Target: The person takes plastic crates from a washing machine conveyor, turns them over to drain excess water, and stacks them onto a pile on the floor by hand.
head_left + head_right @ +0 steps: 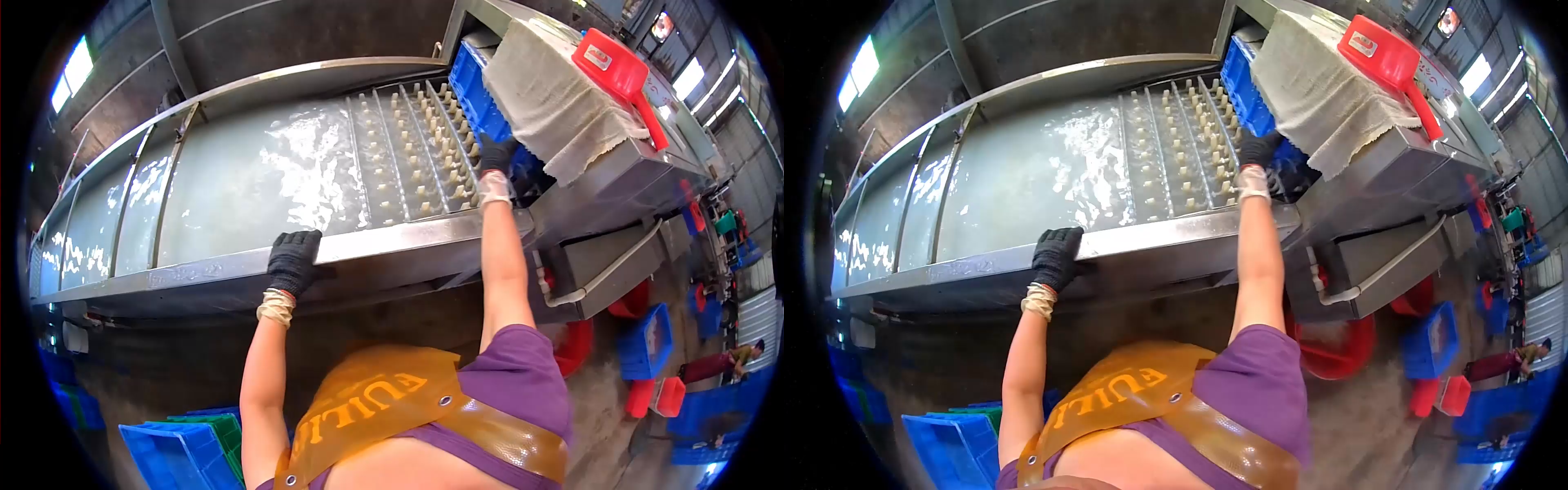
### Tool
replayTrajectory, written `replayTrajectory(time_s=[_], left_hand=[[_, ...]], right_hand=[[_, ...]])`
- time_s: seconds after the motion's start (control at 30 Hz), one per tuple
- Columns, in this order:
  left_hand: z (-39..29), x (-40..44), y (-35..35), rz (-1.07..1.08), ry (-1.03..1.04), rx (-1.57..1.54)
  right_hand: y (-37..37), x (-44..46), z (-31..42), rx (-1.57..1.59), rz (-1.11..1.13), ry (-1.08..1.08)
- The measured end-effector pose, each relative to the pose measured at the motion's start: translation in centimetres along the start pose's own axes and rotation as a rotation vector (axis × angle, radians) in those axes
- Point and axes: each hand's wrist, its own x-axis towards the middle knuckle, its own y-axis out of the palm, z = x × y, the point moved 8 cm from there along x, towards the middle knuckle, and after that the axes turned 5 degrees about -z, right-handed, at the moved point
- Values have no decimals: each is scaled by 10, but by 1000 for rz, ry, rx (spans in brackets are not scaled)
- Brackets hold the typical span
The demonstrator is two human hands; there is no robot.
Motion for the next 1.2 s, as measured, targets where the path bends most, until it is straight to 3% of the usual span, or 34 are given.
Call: replayTrajectory(time_s=[0.07, 0.13, 0.17, 0.2, 0.27, 0.33, 0.37, 0.43, 0.53, 0.63, 0.73, 0.8, 0.97, 1.0, 1.03, 1.1, 1.13, 1.17, 1.2], left_hand=[[-1, 0, -2, -69, 28, 10], [-5, 3, -4, -53, 19, 19], [-7, 3, -4, -31, 9, 24], [-7, 5, -2, -9, -2, 20], [-8, 8, 1, -30, 3, 20], [-6, 7, 5, -92, 48, 66], [-7, 7, 0, -78, 78, 60], [11, 4, 27, -104, 109, 116], [-6, 2, -12, -70, 85, 8], [-5, 1, -9, -35, 88, 63], [2, 1, -3, -150, 83, 51], [4, -3, 7, -289, 103, 61], [4, -6, -4, -300, 76, 9], [3, -8, -7, -302, 100, -28], [2, -12, -11, -300, 121, -67], [-1, -21, -28, -397, 204, -189], [5, -13, -17, -337, 158, -265], [4, -18, -26, -348, 138, -261], [14, -22, -33, -290, -7, -544]], right_hand=[[2, -18, 8, -143, 122, -162], [-10, -43, 23, -157, 477, -350], [-14, -42, 7, 140, 591, 61], [-22, -47, -10, 418, 561, 492], [-22, -43, -74, 324, 675, 599], [-18, -42, -153, -2, 881, 317], [-6, -42, -172, -289, 942, 47], [2, -44, -136, -514, 938, -142], [17, -41, -117, -406, 896, -19], [23, -43, -105, 11, 752, 467], [31, -66, -67, 525, 523, 952], [35, -91, -39, 697, 455, 1130], [43, -168, -13, 1031, 379, 1448], [38, -180, -7, 1040, 408, 1450], [25, -180, 14, 860, 611, 1169], [1, -188, 65, 684, 817, 878], [-16, -195, 110, 761, 839, 1104], [-13, -201, 104, 806, 851, 1233], [-14, -208, 105, 843, 855, 1366]])
